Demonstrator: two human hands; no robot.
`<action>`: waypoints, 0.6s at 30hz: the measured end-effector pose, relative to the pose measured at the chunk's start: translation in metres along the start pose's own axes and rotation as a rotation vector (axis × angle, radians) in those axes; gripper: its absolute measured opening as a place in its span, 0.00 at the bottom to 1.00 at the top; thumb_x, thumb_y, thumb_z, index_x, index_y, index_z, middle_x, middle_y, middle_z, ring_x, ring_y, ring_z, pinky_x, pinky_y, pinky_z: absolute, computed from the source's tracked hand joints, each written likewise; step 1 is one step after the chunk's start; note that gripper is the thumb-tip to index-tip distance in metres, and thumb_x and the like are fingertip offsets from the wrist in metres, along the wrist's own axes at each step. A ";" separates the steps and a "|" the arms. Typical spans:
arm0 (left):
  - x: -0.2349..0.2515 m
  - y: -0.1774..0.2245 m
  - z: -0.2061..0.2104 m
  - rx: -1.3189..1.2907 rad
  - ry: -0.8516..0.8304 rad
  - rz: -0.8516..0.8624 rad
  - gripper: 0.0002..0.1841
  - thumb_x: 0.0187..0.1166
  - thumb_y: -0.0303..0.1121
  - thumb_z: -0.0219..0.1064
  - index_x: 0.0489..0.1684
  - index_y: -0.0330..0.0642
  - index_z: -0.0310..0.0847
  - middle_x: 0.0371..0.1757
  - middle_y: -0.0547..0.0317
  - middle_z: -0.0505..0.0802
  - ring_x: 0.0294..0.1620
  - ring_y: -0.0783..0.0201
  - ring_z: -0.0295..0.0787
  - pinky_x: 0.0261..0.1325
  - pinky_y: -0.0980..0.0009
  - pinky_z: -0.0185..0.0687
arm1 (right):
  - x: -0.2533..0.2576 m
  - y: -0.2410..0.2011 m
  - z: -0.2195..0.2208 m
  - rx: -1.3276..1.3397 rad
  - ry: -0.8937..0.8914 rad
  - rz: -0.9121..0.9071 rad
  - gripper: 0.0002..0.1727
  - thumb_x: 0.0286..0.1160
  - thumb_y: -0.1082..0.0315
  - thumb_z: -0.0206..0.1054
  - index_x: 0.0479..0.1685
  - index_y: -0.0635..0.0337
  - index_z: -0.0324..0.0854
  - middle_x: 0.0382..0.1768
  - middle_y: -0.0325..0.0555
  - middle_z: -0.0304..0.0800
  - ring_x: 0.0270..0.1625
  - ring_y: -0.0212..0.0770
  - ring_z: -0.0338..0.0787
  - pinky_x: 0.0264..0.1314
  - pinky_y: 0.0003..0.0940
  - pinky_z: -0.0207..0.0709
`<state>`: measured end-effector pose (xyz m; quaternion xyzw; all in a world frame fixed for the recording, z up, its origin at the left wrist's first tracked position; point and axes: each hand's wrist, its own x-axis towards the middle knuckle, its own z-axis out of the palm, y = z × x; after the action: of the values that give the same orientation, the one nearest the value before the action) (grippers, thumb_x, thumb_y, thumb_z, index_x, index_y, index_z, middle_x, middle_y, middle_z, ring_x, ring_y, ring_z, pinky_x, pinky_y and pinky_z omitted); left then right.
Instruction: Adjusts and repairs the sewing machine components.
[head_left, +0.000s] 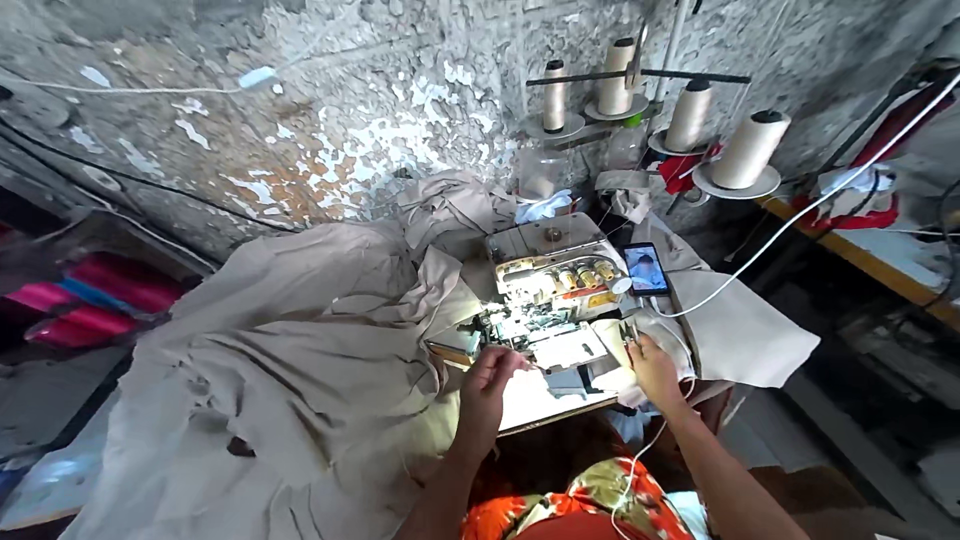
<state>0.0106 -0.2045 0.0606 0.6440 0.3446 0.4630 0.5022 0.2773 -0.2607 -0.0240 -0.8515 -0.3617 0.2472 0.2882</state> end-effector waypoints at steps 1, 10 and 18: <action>0.004 0.003 0.001 -0.080 0.056 -0.063 0.09 0.85 0.23 0.54 0.42 0.32 0.81 0.35 0.66 0.92 0.42 0.74 0.92 0.57 0.72 0.87 | 0.001 -0.005 -0.001 -0.071 -0.002 -0.016 0.25 0.95 0.65 0.45 0.83 0.68 0.69 0.73 0.71 0.80 0.73 0.69 0.82 0.77 0.64 0.68; 0.031 0.030 -0.002 -0.603 0.375 -0.375 0.15 0.91 0.23 0.48 0.35 0.41 0.78 0.24 0.64 0.88 0.27 0.67 0.89 0.47 0.65 0.93 | -0.028 -0.017 0.004 -0.035 0.276 -0.269 0.18 0.88 0.72 0.54 0.65 0.74 0.83 0.56 0.71 0.90 0.54 0.70 0.92 0.54 0.66 0.81; -0.017 0.015 0.011 -0.327 -0.061 -0.120 0.11 0.83 0.23 0.55 0.36 0.44 0.85 0.32 0.72 0.93 0.36 0.75 0.91 0.51 0.71 0.89 | -0.073 -0.100 0.023 1.183 -0.755 0.212 0.18 0.94 0.61 0.50 0.54 0.60 0.85 0.32 0.37 0.95 0.09 0.18 0.67 0.10 0.13 0.59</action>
<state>0.0151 -0.2273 0.0701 0.5457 0.2870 0.4624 0.6372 0.1710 -0.2518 0.0421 -0.4388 -0.1572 0.7070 0.5319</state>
